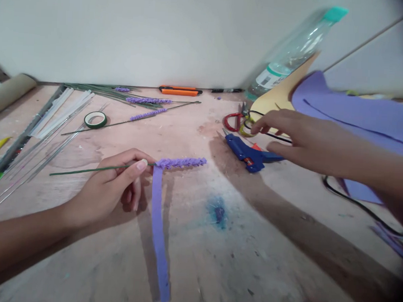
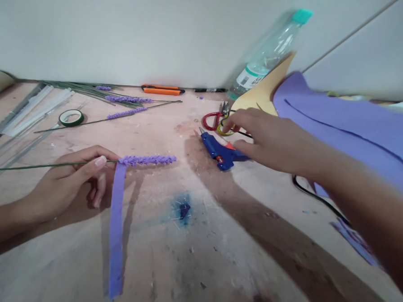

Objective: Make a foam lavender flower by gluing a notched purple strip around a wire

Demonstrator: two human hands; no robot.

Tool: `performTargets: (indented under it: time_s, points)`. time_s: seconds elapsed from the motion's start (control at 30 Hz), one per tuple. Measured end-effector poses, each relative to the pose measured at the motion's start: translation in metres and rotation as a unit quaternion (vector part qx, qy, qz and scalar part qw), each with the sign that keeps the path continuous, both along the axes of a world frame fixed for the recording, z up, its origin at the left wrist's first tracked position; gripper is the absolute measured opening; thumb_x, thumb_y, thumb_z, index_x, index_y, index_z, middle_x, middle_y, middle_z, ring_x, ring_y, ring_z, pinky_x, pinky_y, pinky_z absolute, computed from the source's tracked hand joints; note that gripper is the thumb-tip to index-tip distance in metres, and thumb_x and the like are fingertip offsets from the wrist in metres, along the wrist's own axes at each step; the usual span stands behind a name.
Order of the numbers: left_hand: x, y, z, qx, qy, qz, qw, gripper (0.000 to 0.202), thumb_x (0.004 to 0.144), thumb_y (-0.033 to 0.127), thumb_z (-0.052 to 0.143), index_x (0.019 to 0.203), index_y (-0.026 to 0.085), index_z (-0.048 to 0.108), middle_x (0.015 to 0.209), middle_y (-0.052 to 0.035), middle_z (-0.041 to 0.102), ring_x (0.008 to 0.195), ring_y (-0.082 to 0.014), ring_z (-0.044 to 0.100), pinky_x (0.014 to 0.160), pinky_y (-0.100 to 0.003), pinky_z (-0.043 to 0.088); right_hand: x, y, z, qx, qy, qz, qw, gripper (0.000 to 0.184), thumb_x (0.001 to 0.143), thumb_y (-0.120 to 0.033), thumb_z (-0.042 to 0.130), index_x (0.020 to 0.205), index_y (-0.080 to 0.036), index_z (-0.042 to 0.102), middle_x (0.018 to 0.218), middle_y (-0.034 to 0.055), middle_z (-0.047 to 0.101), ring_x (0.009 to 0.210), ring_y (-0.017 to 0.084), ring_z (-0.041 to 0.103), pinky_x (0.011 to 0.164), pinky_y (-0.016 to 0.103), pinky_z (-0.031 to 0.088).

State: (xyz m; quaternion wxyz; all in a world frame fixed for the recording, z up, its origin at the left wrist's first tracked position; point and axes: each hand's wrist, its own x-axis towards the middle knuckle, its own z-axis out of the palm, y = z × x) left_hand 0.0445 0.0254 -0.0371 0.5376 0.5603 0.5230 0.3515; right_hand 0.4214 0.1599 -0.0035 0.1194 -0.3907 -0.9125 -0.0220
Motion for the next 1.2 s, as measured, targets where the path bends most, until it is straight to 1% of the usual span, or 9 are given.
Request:
performTargets:
  time_s: [0.13, 0.23, 0.33, 0.47, 0.6, 0.7, 0.77, 0.93, 1.2]
  points:
    - [-0.001, -0.001, -0.003, -0.004, -0.026, -0.003, 1.0, 0.027, 0.103, 0.043, 0.05, 0.108, 0.021, 0.065, 0.047, 0.0061, 0.059, 0.043, -0.0113, 0.058, 0.044, -0.019, 0.041, 0.037, -0.005, -0.013, -0.089, -0.05, 0.013, 0.995, 0.043, 0.072, -0.031, 0.063, 0.116, -0.028, 0.064, 0.102, 0.0045, 0.072, 0.076, 0.025, 0.069, 0.057, 0.034, 0.05]
    - [-0.001, -0.003, -0.006, -0.009, -0.045, -0.013, 0.999, 0.027, 0.103, 0.044, 0.051, 0.11, 0.021, 0.065, 0.048, 0.0056, 0.061, 0.043, -0.0115, 0.057, 0.046, -0.02, 0.042, 0.039, -0.012, -0.025, -0.112, -0.037, -0.011, 0.993, 0.059, 0.072, -0.024, 0.061, 0.131, -0.027, 0.056, 0.119, 0.0083, 0.068, 0.092, 0.032, 0.07, 0.07, 0.043, 0.056]
    - [0.0, -0.005, -0.008, -0.02, -0.055, -0.017, 0.998, 0.027, 0.103, 0.043, 0.052, 0.111, 0.021, 0.066, 0.049, 0.0051, 0.062, 0.044, -0.0114, 0.058, 0.048, -0.02, 0.041, 0.024, -0.018, -0.031, -0.102, -0.006, -0.014, 0.995, 0.043, 0.08, -0.025, 0.059, 0.124, -0.023, 0.059, 0.118, 0.0127, 0.065, 0.101, 0.033, 0.065, 0.081, 0.047, 0.052]
    - [0.0, -0.007, -0.009, -0.032, -0.052, -0.017, 0.998, 0.03, 0.102, 0.046, 0.053, 0.112, 0.021, 0.067, 0.049, 0.0049, 0.062, 0.045, -0.0113, 0.059, 0.048, -0.02, 0.041, -0.01, -0.034, -0.025, -0.042, 0.111, -0.024, 0.993, 0.013, 0.087, -0.035, 0.065, 0.09, -0.024, 0.06, 0.081, 0.0053, 0.057, 0.07, 0.021, 0.054, 0.062, 0.036, 0.041]
    - [0.001, -0.008, -0.009, -0.038, -0.04, -0.025, 0.998, 0.031, 0.101, 0.046, 0.054, 0.11, 0.021, 0.069, 0.051, 0.0049, 0.062, 0.046, -0.0097, 0.058, 0.048, -0.018, 0.041, -0.05, -0.066, -0.011, 0.002, 0.271, -0.025, 0.962, 0.003, 0.09, -0.026, 0.063, 0.092, -0.026, 0.06, 0.094, 0.0056, 0.055, 0.079, 0.022, 0.056, 0.07, 0.037, 0.042]
    - [0.003, -0.008, -0.008, -0.042, -0.042, -0.027, 0.998, 0.029, 0.1, 0.044, 0.055, 0.108, 0.02, 0.071, 0.055, 0.0047, 0.063, 0.048, -0.0089, 0.058, 0.05, -0.018, 0.042, -0.077, -0.091, -0.01, -0.083, 0.249, 0.099, 0.96, 0.005, 0.089, -0.021, 0.058, 0.093, -0.023, 0.06, 0.096, 0.0064, 0.056, 0.08, 0.02, 0.057, 0.068, 0.035, 0.046]
    - [0.004, -0.008, -0.006, -0.046, -0.052, -0.031, 0.997, 0.027, 0.1, 0.041, 0.056, 0.106, 0.02, 0.072, 0.057, 0.0045, 0.063, 0.049, -0.009, 0.058, 0.051, -0.018, 0.043, -0.089, -0.102, -0.015, -0.136, 0.279, 0.15, 0.939, 0.007, 0.091, -0.022, 0.055, 0.097, -0.021, 0.059, 0.092, 0.0059, 0.057, 0.08, 0.019, 0.058, 0.066, 0.032, 0.048]
    - [0.004, -0.008, -0.002, -0.028, -0.036, -0.049, 0.998, 0.024, 0.098, 0.034, 0.056, 0.104, 0.019, 0.073, 0.056, 0.0045, 0.061, 0.049, -0.0087, 0.057, 0.05, -0.018, 0.043, -0.099, -0.108, -0.038, -0.181, 0.324, 0.199, 0.907, 0.022, 0.099, -0.038, 0.052, 0.106, -0.018, 0.058, 0.09, 0.0066, 0.06, 0.082, 0.018, 0.059, 0.067, 0.031, 0.05]
    - [0.003, -0.01, -0.005, 0.049, 0.028, -0.061, 0.997, 0.024, 0.101, 0.034, 0.053, 0.106, 0.022, 0.073, 0.056, 0.005, 0.062, 0.053, -0.0097, 0.059, 0.056, -0.02, 0.044, -0.099, -0.111, -0.047, -0.186, 0.331, 0.219, 0.899, 0.019, 0.096, -0.037, 0.055, 0.106, -0.02, 0.054, 0.089, 0.0061, 0.06, 0.082, 0.018, 0.06, 0.068, 0.031, 0.05]
